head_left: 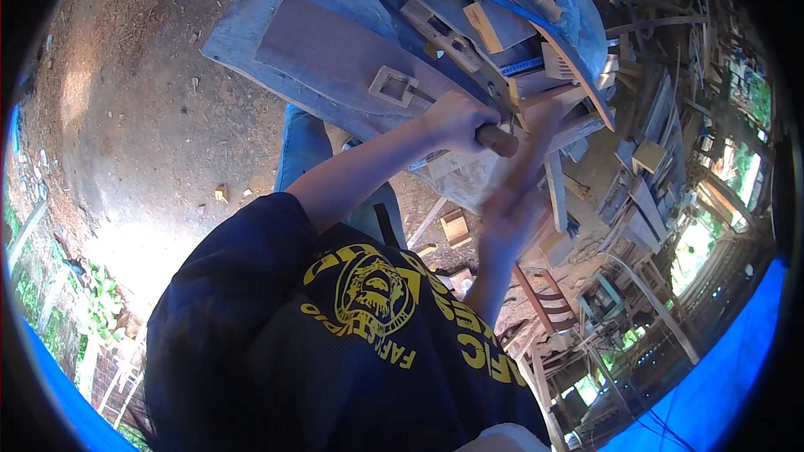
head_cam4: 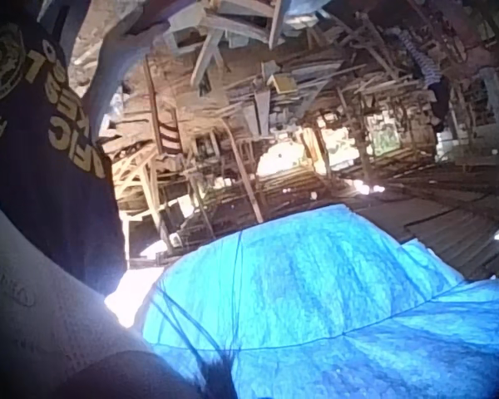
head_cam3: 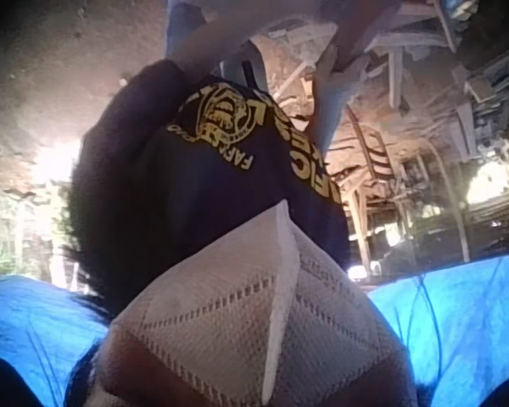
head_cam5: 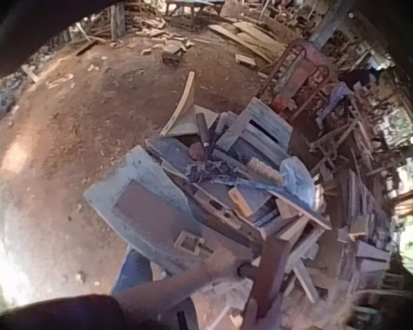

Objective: Use a chisel and a wooden mallet to carve out a joint or shape a piece of wood.

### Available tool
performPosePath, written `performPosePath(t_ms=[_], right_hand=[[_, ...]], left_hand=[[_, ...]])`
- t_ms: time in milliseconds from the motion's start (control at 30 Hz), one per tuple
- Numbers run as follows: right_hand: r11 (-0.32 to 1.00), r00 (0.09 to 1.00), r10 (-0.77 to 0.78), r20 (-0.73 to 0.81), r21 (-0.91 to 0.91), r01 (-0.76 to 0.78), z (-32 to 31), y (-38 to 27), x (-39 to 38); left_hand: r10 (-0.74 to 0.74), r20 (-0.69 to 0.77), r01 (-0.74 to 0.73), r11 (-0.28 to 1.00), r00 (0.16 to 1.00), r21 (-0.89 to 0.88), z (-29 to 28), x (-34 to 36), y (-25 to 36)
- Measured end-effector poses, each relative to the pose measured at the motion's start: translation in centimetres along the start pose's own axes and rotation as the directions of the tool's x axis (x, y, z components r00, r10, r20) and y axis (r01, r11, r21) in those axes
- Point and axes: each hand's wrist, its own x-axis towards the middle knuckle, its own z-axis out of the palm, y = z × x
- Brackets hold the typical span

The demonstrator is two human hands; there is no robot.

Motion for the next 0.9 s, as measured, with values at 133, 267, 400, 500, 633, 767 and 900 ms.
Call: performPosePath(t_ms=[133, 267, 400, 500, 633, 767, 900], right_hand=[[0.998, 0.989, 0.050, 0.141, -0.048, -0.044, -1.2, 0.6, -0.2], [0.893, 0.966, 0.018, -0.259, 0.439, 0.101, -4.1, -0.1, -0.1], [0.962, 0.986, -0.092, -0.141, 0.243, 0.124, -0.7, -0.6, -0.5], [0.980, 0.947, 0.179, 0.267, -0.134, -0.147, -0.2, -0.5, -0.4], [0.966, 0.992, -0.127, -0.006, 0.225, 0.125, -4.0, -0.5, 0.7], [0.881, 0.955, -0.073, -0.288, 0.430, 0.198, -3.0, -0.5, 0.6], [0.970, 0.938, 0.190, 0.290, 0.091, -0.225, 1.0, 0.7, -1.0]], left_hand=[[0.021, -0.039, -0.019, 0.999, 0.999, 0.039, 0.6, -0.3, 0.0], [0.003, 0.050, -0.005, 0.999, 0.999, 0.040, 0.6, -0.5, -0.1], [0.015, -0.013, -0.015, 1.000, 1.000, 0.019, 0.6, -0.4, -0.2], [0.008, -0.017, -0.008, 1.000, 1.000, 0.002, 0.8, -0.4, 0.0], [-0.001, -0.002, 0.001, 1.000, 1.000, 0.017, 0.4, -0.4, -0.1], [-0.025, -0.009, 0.025, 1.000, 1.000, -0.001, -0.1, -0.2, -0.2], [0.037, -0.048, -0.036, 0.999, 0.998, 0.005, 0.0, -0.6, -0.3]])
